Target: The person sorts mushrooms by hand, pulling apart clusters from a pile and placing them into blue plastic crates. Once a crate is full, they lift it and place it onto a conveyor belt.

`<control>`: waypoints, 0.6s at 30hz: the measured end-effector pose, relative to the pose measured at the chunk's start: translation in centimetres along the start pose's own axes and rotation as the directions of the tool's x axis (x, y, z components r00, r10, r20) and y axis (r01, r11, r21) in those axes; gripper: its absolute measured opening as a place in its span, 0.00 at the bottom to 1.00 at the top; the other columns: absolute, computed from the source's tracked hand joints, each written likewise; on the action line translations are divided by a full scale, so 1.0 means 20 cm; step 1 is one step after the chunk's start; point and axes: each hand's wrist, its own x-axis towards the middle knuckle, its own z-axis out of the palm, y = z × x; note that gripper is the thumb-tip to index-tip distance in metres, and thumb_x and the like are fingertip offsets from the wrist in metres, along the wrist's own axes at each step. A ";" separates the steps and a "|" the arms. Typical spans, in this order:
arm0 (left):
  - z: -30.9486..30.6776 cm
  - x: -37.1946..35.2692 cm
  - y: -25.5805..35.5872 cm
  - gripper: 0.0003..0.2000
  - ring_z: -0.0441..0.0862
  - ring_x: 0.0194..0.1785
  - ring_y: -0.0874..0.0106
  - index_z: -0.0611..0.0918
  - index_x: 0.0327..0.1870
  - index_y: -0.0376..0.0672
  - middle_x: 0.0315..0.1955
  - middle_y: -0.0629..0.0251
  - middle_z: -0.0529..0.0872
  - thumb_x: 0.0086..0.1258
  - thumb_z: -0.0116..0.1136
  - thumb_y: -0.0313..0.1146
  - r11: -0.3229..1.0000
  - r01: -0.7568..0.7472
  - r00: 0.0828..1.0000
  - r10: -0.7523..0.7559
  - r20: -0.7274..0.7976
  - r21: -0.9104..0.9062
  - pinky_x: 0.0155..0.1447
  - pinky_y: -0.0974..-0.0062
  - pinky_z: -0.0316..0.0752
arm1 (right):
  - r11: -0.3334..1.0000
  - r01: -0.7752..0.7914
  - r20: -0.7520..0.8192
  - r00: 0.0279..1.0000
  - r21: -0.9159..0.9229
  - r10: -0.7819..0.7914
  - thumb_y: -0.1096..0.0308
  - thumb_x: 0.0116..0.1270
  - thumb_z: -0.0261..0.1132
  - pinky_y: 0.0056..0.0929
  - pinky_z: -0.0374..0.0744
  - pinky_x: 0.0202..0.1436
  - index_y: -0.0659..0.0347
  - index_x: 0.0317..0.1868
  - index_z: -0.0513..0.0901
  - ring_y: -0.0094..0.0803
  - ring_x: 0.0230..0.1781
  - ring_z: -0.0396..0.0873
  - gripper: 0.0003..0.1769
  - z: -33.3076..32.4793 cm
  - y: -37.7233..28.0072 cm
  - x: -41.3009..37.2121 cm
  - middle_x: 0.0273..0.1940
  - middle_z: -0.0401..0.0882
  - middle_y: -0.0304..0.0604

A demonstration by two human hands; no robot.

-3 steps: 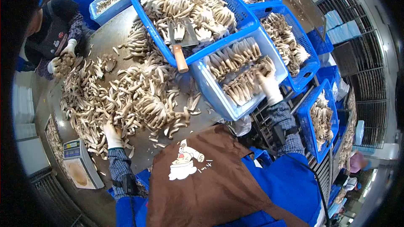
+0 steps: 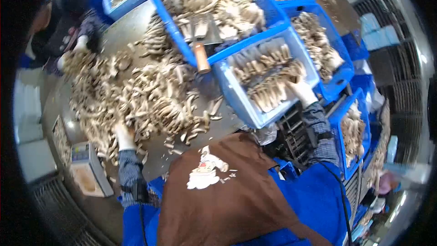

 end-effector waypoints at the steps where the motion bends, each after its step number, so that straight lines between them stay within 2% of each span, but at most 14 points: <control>1: 0.15 0.05 -0.09 0.34 0.83 0.35 0.55 0.76 0.63 0.39 0.31 0.52 0.84 0.52 0.77 0.33 0.955 -0.283 0.926 0.295 -0.236 0.083 0.36 0.60 0.78 | 0.997 0.047 0.014 0.999 -0.055 -0.046 0.47 0.61 0.66 0.42 0.78 0.58 0.68 0.64 0.72 0.56 0.51 0.83 0.39 -0.01 0.08 0.07 0.47 0.84 0.64; 2: 0.05 0.05 0.00 0.30 0.82 0.31 0.52 0.81 0.53 0.42 0.25 0.55 0.83 0.48 0.81 0.40 0.891 -0.357 0.788 0.449 -0.422 0.280 0.35 0.58 0.78 | 0.994 -0.010 0.159 0.987 -0.111 0.028 0.48 0.60 0.66 0.43 0.80 0.53 0.67 0.59 0.76 0.56 0.48 0.84 0.35 -0.06 -0.06 0.06 0.46 0.85 0.62; 3: -0.08 0.06 -0.13 0.26 0.84 0.33 0.52 0.84 0.46 0.44 0.28 0.55 0.86 0.47 0.82 0.42 0.931 -0.152 0.942 0.238 -0.235 0.332 0.37 0.57 0.79 | 0.981 0.040 0.146 0.989 -0.188 -0.013 0.47 0.60 0.65 0.43 0.81 0.51 0.65 0.56 0.78 0.53 0.47 0.85 0.32 0.12 -0.07 0.08 0.45 0.86 0.60; 4: -0.12 0.07 -0.10 0.23 0.85 0.37 0.53 0.84 0.43 0.43 0.35 0.54 0.87 0.47 0.82 0.41 0.940 0.021 0.988 0.033 -0.152 0.339 0.40 0.58 0.81 | 0.970 -0.040 0.188 0.978 -0.241 0.088 0.47 0.60 0.64 0.43 0.80 0.54 0.65 0.56 0.78 0.52 0.49 0.85 0.32 0.06 -0.23 0.03 0.45 0.86 0.59; 5: -0.13 0.08 -0.10 0.19 0.85 0.37 0.57 0.84 0.43 0.41 0.35 0.56 0.87 0.55 0.77 0.42 0.935 -0.019 0.998 0.037 -0.046 0.355 0.41 0.58 0.81 | 0.904 0.010 0.091 0.995 -0.426 0.032 0.49 0.63 0.64 0.49 0.81 0.51 0.62 0.59 0.76 0.56 0.46 0.85 0.31 0.13 -0.11 0.08 0.44 0.86 0.60; 6: 0.01 0.10 -0.24 0.17 0.85 0.38 0.61 0.84 0.43 0.39 0.35 0.57 0.86 0.61 0.71 0.42 0.999 0.028 0.983 -0.033 -0.181 -0.026 0.41 0.60 0.81 | 0.762 0.146 0.069 0.989 -0.630 -0.133 0.52 0.67 0.61 0.50 0.81 0.49 0.61 0.60 0.77 0.55 0.43 0.85 0.27 0.24 0.13 0.19 0.42 0.87 0.57; 7: 0.13 0.13 -0.36 0.15 0.84 0.39 0.66 0.84 0.43 0.37 0.34 0.58 0.86 0.67 0.66 0.42 0.913 0.009 0.946 -0.139 -0.292 -0.408 0.40 0.63 0.81 | 0.861 0.100 -0.120 0.976 -0.499 -0.183 0.52 0.69 0.61 0.49 0.81 0.51 0.59 0.60 0.78 0.54 0.44 0.84 0.25 0.10 -0.14 0.05 0.44 0.86 0.55; 8: -0.24 0.10 0.22 0.13 0.84 0.40 0.67 0.84 0.44 0.36 0.35 0.57 0.86 0.67 0.66 0.37 0.358 0.341 0.786 -0.616 0.054 -0.869 0.38 0.66 0.80 | 0.815 0.312 -0.289 0.824 -0.488 -0.488 0.58 0.70 0.63 0.44 0.80 0.54 0.59 0.61 0.79 0.50 0.48 0.84 0.23 0.15 -0.07 0.08 0.49 0.85 0.53; 10: -0.01 0.18 0.08 0.10 0.83 0.34 0.71 0.82 0.47 0.36 0.34 0.58 0.86 0.69 0.63 0.30 0.196 0.036 0.824 -0.560 -0.082 -0.980 0.34 0.71 0.79 | 0.844 0.520 -0.246 0.808 -0.130 -0.535 0.65 0.70 0.65 0.37 0.80 0.56 0.61 0.60 0.79 0.43 0.52 0.82 0.20 0.08 -0.37 0.01 0.52 0.83 0.52; 12: 0.04 0.18 -0.08 0.13 0.82 0.27 0.74 0.80 0.54 0.36 0.35 0.61 0.86 0.70 0.60 0.24 0.240 0.258 0.795 -0.603 0.064 -0.936 0.30 0.76 0.78 | 0.731 0.502 -0.240 0.864 0.462 -0.443 0.63 0.66 0.70 0.39 0.80 0.58 0.63 0.54 0.83 0.49 0.52 0.82 0.19 0.26 -0.73 -0.18 0.46 0.85 0.54; 13: -0.14 0.13 0.09 0.18 0.80 0.22 0.75 0.77 0.60 0.39 0.36 0.63 0.86 0.69 0.60 0.24 0.115 0.286 0.830 -0.526 0.186 -0.951 0.28 0.75 0.78 | 0.758 0.437 -0.026 0.873 0.485 -0.487 0.62 0.67 0.69 0.38 0.80 0.57 0.62 0.56 0.82 0.48 0.52 0.82 0.20 0.32 -0.91 -0.27 0.48 0.84 0.54; 14: -0.15 0.13 0.11 0.21 0.82 0.26 0.73 0.76 0.63 0.41 0.38 0.62 0.86 0.69 0.58 0.23 0.028 0.208 0.862 -0.477 0.170 -0.978 0.30 0.75 0.80 | 0.792 0.371 0.188 0.840 0.485 -0.509 0.60 0.68 0.68 0.38 0.80 0.56 0.62 0.57 0.81 0.47 0.52 0.83 0.21 0.38 -1.08 -0.36 0.50 0.84 0.54; 16: -0.15 0.15 0.13 0.21 0.83 0.31 0.72 0.76 0.63 0.41 0.40 0.61 0.86 0.67 0.56 0.22 -0.030 0.164 0.833 -0.531 0.155 -0.986 0.32 0.73 0.81 | 0.738 0.537 0.313 0.677 0.408 -0.666 0.58 0.68 0.67 0.38 0.80 0.57 0.63 0.57 0.80 0.46 0.53 0.82 0.23 0.56 -1.28 -0.42 0.51 0.83 0.55; 18: -0.18 0.14 0.12 0.25 0.82 0.46 0.68 0.70 0.68 0.38 0.52 0.58 0.82 0.69 0.56 0.22 0.075 0.245 0.880 -0.436 0.189 -0.967 0.44 0.69 0.83 | 0.569 0.716 0.205 0.536 0.404 -0.819 0.56 0.68 0.66 0.40 0.79 0.57 0.64 0.58 0.78 0.48 0.53 0.82 0.24 0.70 -1.47 -0.42 0.51 0.82 0.56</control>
